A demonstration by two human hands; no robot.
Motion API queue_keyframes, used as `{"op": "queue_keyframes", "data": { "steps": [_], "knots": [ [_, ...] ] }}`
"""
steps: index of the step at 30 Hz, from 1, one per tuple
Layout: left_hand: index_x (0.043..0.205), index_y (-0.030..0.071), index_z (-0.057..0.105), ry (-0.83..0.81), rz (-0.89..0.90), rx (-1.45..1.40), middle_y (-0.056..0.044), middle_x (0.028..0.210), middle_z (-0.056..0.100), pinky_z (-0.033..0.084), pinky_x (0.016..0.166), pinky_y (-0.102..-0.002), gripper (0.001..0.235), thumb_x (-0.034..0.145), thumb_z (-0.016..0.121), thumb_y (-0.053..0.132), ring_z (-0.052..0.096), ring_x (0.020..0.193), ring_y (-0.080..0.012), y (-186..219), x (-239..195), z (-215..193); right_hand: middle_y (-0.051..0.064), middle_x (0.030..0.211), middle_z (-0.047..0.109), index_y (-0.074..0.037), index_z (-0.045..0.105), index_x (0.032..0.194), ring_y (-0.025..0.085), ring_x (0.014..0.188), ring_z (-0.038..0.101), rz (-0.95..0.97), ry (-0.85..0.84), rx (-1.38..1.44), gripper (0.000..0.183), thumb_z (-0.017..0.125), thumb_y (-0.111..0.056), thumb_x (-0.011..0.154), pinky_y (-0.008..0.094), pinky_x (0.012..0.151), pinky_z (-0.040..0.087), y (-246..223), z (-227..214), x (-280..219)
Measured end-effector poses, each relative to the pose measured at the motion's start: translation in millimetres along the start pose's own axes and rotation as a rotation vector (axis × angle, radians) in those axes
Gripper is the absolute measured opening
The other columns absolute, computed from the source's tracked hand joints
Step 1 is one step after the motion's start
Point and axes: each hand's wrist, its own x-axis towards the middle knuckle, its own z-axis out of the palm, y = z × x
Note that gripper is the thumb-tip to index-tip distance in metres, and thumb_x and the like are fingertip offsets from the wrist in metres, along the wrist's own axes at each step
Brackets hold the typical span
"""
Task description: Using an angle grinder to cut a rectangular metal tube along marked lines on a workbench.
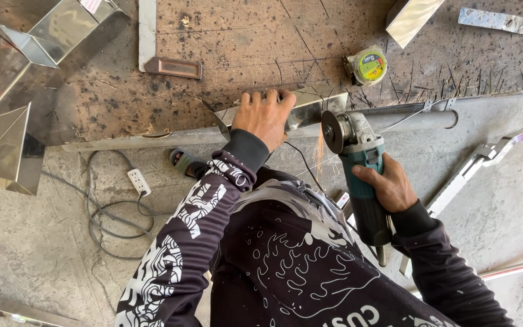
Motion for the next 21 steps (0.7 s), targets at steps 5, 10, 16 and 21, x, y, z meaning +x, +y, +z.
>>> {"op": "queue_keyframes", "data": {
  "steps": [5,10,16,21],
  "knots": [
    [0.136,0.008,0.041,0.006,0.005,0.018,-0.022,0.112,0.058,0.049,0.089,-0.058,0.086,0.076,0.093,0.041,0.069,0.098,-0.0442,0.9,-2.4,-7.1,0.019,0.072,0.057,0.001,0.060,0.093,0.034,0.073,0.061,0.013,-0.011,-0.017,0.056,0.083,-0.048,0.079,0.049,0.073,0.048,4.4,-0.5,-0.3],
    [0.135,0.007,0.042,0.015,0.009,0.029,-0.023,0.113,0.058,0.050,0.088,-0.058,0.085,0.076,0.093,0.041,0.069,0.097,-0.0439,0.6,-3.0,-6.1,0.017,0.073,0.058,-0.001,0.060,0.094,0.033,0.075,0.061,-0.010,0.007,-0.023,0.056,0.082,-0.051,0.079,0.048,0.074,0.048,-5.7,-1.1,1.4],
    [0.135,0.007,0.042,0.028,0.001,0.030,-0.023,0.113,0.058,0.051,0.088,-0.058,0.085,0.077,0.094,0.042,0.069,0.098,-0.0435,1.8,-2.0,-0.3,0.017,0.074,0.057,0.000,0.059,0.094,0.034,0.076,0.061,0.005,0.013,-0.046,0.057,0.083,-0.050,0.078,0.049,0.076,0.047,-18.0,-2.2,1.4],
    [0.134,0.008,0.042,0.049,0.001,0.036,-0.021,0.109,0.057,0.050,0.085,-0.057,0.088,0.073,0.095,0.043,0.069,0.093,-0.0421,1.0,-2.2,1.5,0.015,0.074,0.059,-0.003,0.060,0.095,0.032,0.075,0.063,-0.003,0.014,-0.051,0.055,0.082,-0.050,0.079,0.048,0.076,0.048,-14.7,-2.8,4.2]
  ]
}}
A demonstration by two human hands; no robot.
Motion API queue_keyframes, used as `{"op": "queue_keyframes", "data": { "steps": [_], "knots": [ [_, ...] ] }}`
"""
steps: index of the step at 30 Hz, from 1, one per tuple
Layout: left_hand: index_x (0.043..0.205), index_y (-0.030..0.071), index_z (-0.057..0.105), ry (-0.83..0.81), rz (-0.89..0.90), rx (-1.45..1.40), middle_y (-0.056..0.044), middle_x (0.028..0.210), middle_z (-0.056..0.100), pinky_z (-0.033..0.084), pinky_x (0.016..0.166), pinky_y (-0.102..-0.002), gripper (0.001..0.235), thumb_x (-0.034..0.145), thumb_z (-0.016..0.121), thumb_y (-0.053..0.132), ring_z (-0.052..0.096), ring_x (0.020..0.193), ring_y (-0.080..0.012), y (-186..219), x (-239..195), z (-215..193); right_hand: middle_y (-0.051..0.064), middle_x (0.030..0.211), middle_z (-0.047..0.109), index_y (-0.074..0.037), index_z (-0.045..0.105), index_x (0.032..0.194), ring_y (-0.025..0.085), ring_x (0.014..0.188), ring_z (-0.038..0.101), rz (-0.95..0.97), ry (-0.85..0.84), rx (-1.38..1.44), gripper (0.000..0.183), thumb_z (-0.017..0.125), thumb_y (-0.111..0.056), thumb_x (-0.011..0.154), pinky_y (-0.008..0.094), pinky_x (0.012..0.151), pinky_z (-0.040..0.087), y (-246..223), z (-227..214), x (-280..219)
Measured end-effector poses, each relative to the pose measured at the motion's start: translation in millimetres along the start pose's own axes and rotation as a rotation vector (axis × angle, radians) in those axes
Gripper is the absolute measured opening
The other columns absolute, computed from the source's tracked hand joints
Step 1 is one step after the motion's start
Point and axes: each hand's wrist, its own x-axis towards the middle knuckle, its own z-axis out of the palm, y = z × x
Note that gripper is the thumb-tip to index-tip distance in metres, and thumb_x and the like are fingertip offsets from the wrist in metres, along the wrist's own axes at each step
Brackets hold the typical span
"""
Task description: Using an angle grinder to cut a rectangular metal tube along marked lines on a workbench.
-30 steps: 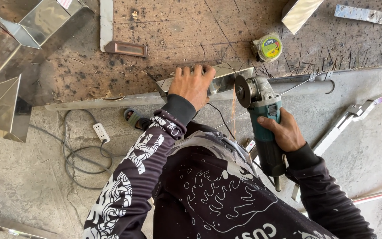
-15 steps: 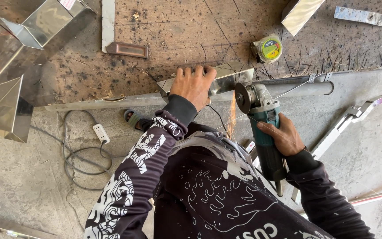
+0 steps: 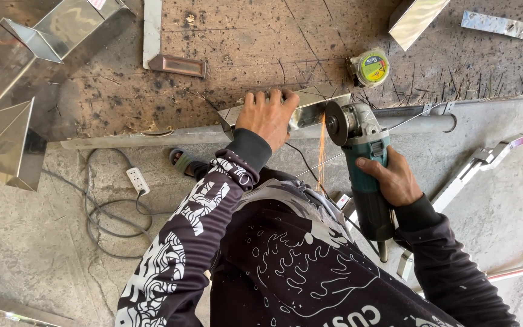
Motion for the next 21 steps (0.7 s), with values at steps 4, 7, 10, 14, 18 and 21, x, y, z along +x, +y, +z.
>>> {"op": "queue_keyframes", "data": {
  "steps": [4,7,10,14,18,21],
  "knots": [
    [0.133,0.009,0.041,0.004,-0.004,-0.008,-0.021,0.108,0.056,0.049,0.085,-0.057,0.091,0.070,0.096,0.044,0.068,0.092,-0.0428,0.6,0.9,2.0,0.015,0.075,0.059,-0.003,0.060,0.094,0.030,0.077,0.062,-0.020,0.004,0.036,0.053,0.083,-0.049,0.080,0.046,0.076,0.049,-3.3,-2.0,-0.8],
    [0.133,0.008,0.042,0.011,0.001,-0.003,-0.021,0.107,0.057,0.048,0.085,-0.057,0.090,0.070,0.096,0.044,0.068,0.091,-0.0424,0.0,1.3,1.7,0.016,0.075,0.061,-0.003,0.061,0.094,0.031,0.076,0.063,-0.035,0.002,0.045,0.052,0.082,-0.049,0.081,0.047,0.075,0.050,-0.7,-4.1,1.0],
    [0.134,0.009,0.042,-0.001,0.001,0.022,-0.020,0.108,0.057,0.049,0.086,-0.055,0.085,0.076,0.094,0.044,0.068,0.093,-0.0410,1.4,-1.5,-6.4,0.016,0.074,0.060,-0.002,0.061,0.093,0.032,0.075,0.062,-0.053,-0.001,0.046,0.054,0.082,-0.050,0.081,0.048,0.074,0.050,-4.6,-2.3,0.3],
    [0.134,0.008,0.043,-0.002,-0.003,0.016,-0.020,0.110,0.058,0.049,0.086,-0.055,0.084,0.076,0.093,0.043,0.069,0.094,-0.0407,0.9,-1.0,-3.6,0.016,0.075,0.060,-0.002,0.060,0.094,0.032,0.076,0.062,-0.055,0.005,0.036,0.054,0.083,-0.049,0.081,0.048,0.074,0.049,5.9,-4.7,7.9],
    [0.134,0.009,0.042,-0.011,-0.001,0.008,-0.020,0.109,0.057,0.049,0.086,-0.055,0.084,0.076,0.093,0.043,0.068,0.094,-0.0415,0.9,-0.4,-4.2,0.017,0.075,0.061,-0.002,0.061,0.096,0.033,0.076,0.064,-0.051,0.004,0.017,0.054,0.083,-0.050,0.081,0.049,0.075,0.049,-3.0,-4.0,8.3],
    [0.134,0.009,0.041,-0.023,-0.002,0.003,-0.020,0.110,0.057,0.049,0.085,-0.055,0.084,0.076,0.093,0.043,0.068,0.094,-0.0413,0.1,0.8,-1.0,0.017,0.076,0.062,-0.002,0.062,0.097,0.034,0.077,0.065,-0.055,0.002,0.023,0.053,0.082,-0.048,0.081,0.049,0.076,0.049,-7.3,-4.1,6.1]
  ]
}}
